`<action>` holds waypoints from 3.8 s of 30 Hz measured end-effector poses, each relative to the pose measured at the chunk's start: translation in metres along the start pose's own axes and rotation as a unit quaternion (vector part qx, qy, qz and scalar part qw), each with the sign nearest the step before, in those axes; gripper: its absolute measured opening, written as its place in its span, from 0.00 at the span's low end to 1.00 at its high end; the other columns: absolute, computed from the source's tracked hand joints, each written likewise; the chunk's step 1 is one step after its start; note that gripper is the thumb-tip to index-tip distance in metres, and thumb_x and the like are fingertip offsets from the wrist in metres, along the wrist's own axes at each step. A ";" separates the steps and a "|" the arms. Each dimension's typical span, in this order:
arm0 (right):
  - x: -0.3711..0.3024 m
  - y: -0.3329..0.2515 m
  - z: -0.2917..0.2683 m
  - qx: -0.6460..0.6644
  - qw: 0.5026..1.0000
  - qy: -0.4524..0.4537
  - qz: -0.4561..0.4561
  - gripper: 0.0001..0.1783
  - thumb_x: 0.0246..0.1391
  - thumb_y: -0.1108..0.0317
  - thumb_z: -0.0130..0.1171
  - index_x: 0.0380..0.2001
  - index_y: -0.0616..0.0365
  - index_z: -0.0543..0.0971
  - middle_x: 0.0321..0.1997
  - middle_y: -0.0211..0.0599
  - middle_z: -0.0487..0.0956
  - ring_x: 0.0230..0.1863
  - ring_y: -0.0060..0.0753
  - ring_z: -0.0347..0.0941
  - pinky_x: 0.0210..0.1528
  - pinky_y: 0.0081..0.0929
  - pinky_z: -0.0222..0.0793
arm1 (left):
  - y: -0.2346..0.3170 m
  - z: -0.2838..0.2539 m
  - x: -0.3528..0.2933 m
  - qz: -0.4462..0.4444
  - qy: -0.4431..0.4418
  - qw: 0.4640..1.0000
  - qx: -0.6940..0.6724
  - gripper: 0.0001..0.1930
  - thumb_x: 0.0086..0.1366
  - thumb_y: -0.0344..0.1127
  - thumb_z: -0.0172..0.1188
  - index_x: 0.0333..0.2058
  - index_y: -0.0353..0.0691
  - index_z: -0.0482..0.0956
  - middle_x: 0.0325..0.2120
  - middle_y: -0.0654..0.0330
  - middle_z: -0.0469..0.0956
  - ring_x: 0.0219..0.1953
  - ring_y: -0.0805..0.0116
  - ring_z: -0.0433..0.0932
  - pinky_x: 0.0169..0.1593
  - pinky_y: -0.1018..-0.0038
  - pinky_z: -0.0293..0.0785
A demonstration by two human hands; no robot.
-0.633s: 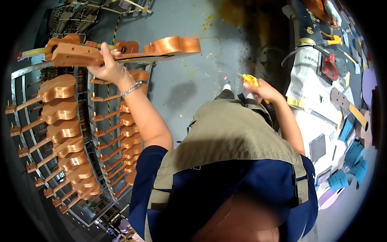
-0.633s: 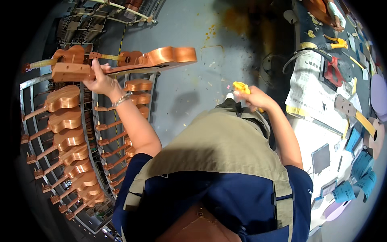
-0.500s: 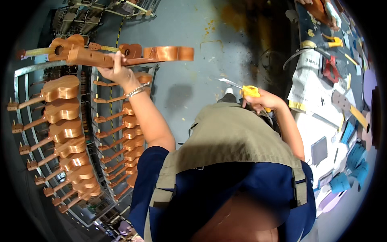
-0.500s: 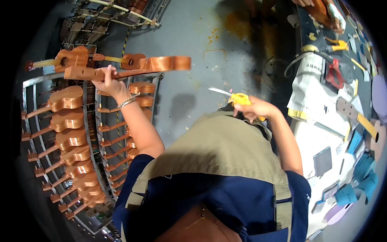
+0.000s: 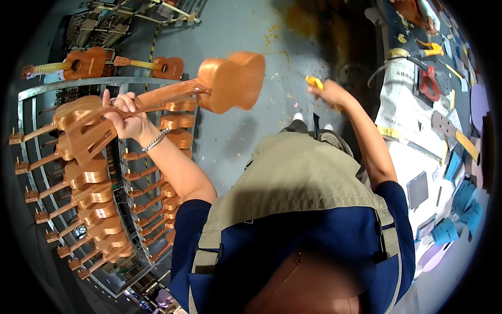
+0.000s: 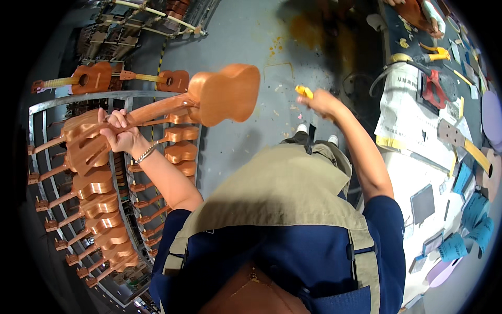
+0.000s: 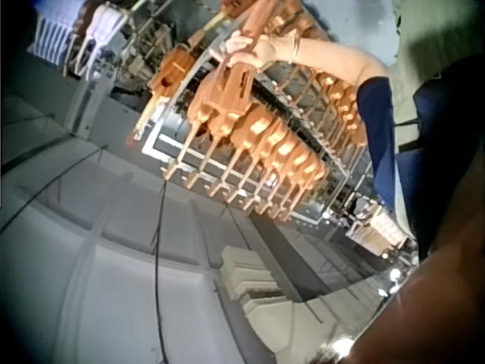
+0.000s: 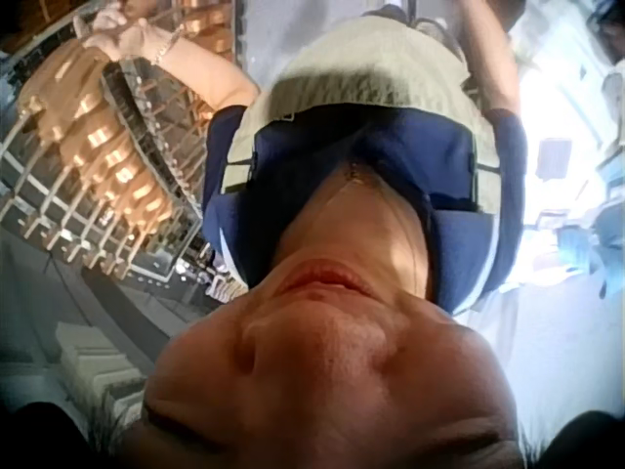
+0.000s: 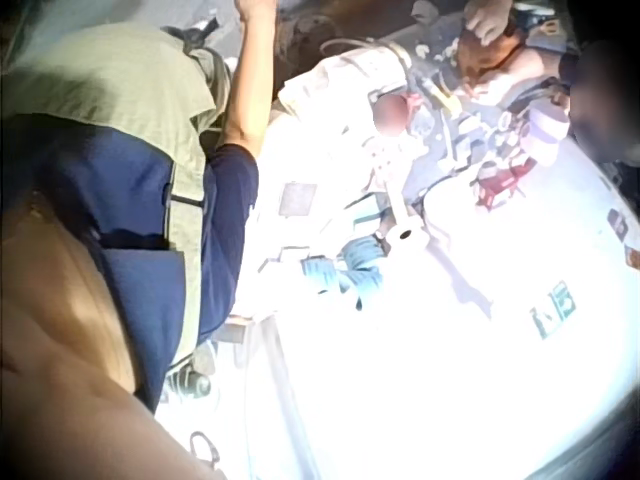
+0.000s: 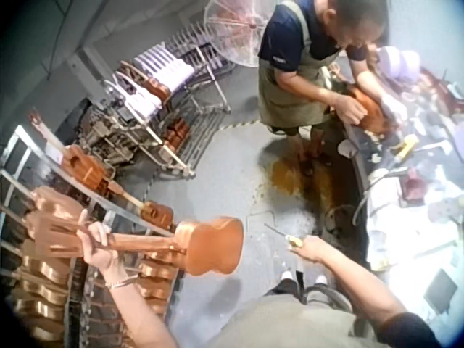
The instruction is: The person sands the body and neck of a wooden guitar using sandpaper, then wipes the surface with a cloth. The person places the guitar on a rack and picks up another guitar to repeat the sanding process.
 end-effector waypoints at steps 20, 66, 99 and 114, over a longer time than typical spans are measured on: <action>-0.146 -0.136 0.052 -0.050 0.933 0.135 -0.329 0.15 0.48 0.53 0.58 0.35 0.51 0.76 0.27 0.48 0.77 0.28 0.51 0.74 0.31 0.40 0.71 | -0.086 0.029 -0.035 -0.189 -0.036 0.981 -0.021 0.17 0.57 0.42 0.60 0.39 0.35 0.73 0.29 0.63 0.72 0.21 0.77 0.65 0.46 0.71 0.67; -0.317 0.259 0.185 -0.030 0.546 0.834 0.072 0.24 0.58 0.56 0.45 0.52 0.61 0.70 0.60 0.49 0.63 0.62 0.51 0.54 0.62 0.43 0.46 | 0.217 0.032 -0.179 -0.119 0.167 0.938 0.281 0.07 0.58 0.29 0.59 0.36 0.37 0.75 0.26 0.67 0.73 0.23 0.83 0.66 0.25 0.84 0.61; 0.077 -0.018 0.762 -0.333 0.917 0.010 -0.221 0.14 0.46 0.58 0.53 0.30 0.54 0.81 0.41 0.50 0.77 0.47 0.52 0.71 0.48 0.44 0.66 | 0.595 -0.465 -0.719 -0.171 0.716 0.386 0.556 0.14 0.57 0.40 0.61 0.33 0.34 0.75 0.26 0.62 0.75 0.30 0.75 0.70 0.34 0.75 0.68; 0.064 -0.111 0.889 -0.432 0.815 -0.024 -0.386 0.18 0.51 0.62 0.42 0.14 0.60 0.70 0.21 0.52 0.73 0.25 0.53 0.70 0.25 0.45 0.61 | 0.692 -0.743 -0.819 -0.256 0.687 0.346 0.585 0.18 0.53 0.45 0.64 0.33 0.34 0.78 0.25 0.58 0.79 0.30 0.69 0.77 0.35 0.72 0.71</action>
Point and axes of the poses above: each hand's wrist, its own x-axis towards the middle knuckle, its own z-axis out of the palm, y = z × x, the point moved 1 cm from there along x, towards the middle knuckle
